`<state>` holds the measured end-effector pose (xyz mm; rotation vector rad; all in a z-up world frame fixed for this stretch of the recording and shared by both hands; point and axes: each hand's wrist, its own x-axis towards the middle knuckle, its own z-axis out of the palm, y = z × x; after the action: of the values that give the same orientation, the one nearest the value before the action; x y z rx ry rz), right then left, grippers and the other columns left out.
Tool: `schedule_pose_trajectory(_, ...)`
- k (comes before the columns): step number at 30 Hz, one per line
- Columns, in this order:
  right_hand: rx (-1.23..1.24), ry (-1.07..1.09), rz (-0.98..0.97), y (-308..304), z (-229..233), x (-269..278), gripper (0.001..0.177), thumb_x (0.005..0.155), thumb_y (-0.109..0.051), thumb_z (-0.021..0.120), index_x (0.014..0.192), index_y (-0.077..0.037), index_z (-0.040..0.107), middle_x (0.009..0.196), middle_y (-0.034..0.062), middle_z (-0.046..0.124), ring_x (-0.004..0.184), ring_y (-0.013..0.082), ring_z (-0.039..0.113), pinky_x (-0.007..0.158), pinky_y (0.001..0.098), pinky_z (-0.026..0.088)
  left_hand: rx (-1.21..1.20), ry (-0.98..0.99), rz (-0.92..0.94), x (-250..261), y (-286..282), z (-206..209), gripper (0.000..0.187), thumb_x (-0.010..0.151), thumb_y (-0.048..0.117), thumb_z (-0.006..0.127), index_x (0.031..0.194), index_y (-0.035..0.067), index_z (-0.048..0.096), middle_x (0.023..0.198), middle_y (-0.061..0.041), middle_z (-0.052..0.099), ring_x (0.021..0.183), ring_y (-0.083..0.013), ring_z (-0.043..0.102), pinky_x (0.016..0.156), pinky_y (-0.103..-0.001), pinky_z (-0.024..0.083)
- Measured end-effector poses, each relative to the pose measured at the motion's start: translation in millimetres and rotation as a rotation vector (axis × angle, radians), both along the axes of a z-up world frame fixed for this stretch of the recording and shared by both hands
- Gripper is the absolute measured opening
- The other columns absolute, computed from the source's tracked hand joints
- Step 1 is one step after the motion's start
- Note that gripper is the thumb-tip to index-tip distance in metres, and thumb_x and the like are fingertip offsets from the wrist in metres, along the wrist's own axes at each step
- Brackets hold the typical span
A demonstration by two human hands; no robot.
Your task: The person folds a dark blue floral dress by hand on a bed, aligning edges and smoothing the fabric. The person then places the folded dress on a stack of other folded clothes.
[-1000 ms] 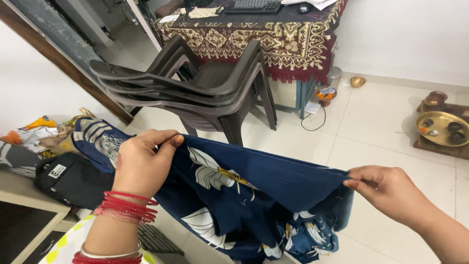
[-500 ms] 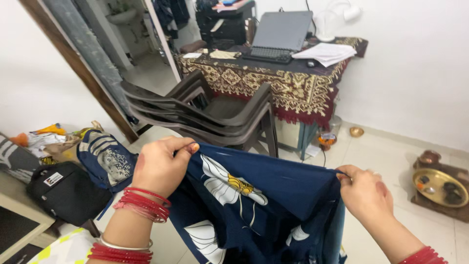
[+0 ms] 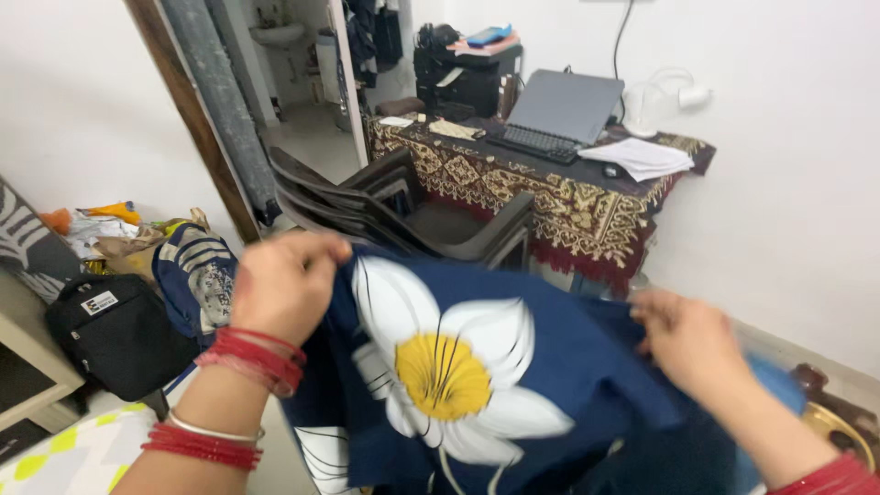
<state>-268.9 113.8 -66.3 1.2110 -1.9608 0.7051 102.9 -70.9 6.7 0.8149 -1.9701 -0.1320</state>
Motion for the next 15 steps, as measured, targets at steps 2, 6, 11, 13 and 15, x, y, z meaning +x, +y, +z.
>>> schedule_pose_trajectory(2,0.158,-0.210,0.100,0.8,-4.6,-16.4,0.026,0.100,-0.012,0.050,0.108,-0.005,0.074,0.086,0.0201,0.074,0.075,0.0389,0.069,0.076,0.0527,0.053,-0.008,0.019,-0.034,-0.1,1.1,-11.6,0.015,0.085,0.005,0.067,0.093,0.007,0.079,0.091,-0.014,0.076,0.084,-0.0273,0.076,0.077,-0.034,0.057)
schedule_pose_trajectory(6,-0.441,-0.623,0.345,-8.5,57.6,-80.9,0.022,0.113,-0.014,0.046,0.124,-0.004,0.062,0.094,0.0070,0.065,0.072,0.0152,0.060,0.059,0.0290,0.049,-0.113,0.166,-0.069,-5.9,-6.7,2.2,0.012,0.093,0.011,0.073,0.102,0.005,0.077,0.095,-0.015,0.075,0.088,-0.0275,0.075,0.078,-0.033,0.056)
schedule_pose_trajectory(11,-0.311,0.038,0.157,9.1,4.3,-14.3,0.019,0.112,-0.012,0.047,0.114,-0.011,0.066,0.099,0.0133,0.067,0.094,0.0299,0.065,0.086,0.0422,0.052,-0.140,0.128,0.010,2.6,-1.9,0.1,0.012,0.094,0.008,0.066,0.098,0.006,0.078,0.097,-0.014,0.075,0.090,-0.0293,0.074,0.081,-0.037,0.057)
schedule_pose_trajectory(13,-0.064,0.451,0.150,1.0,-22.4,9.5,0.010,0.085,-0.031,0.063,0.085,-0.041,0.061,0.088,0.0013,0.066,0.095,0.0327,0.065,0.090,0.0503,0.048,-0.051,0.063,0.029,8.6,0.2,-14.9,0.015,0.089,0.005,0.064,0.091,0.007,0.079,0.094,-0.014,0.076,0.087,-0.0290,0.075,0.080,-0.037,0.058)
schedule_pose_trajectory(15,0.092,-0.214,0.087,-0.9,-23.0,-9.1,0.017,0.092,-0.024,0.061,0.104,-0.029,0.071,0.100,0.0103,0.075,0.098,0.0330,0.070,0.090,0.0464,0.052,0.055,0.000,0.072,11.5,-0.3,-33.7,0.014,0.086,0.009,0.068,0.090,0.009,0.081,0.089,-0.014,0.076,0.081,-0.0305,0.074,0.076,-0.038,0.057)
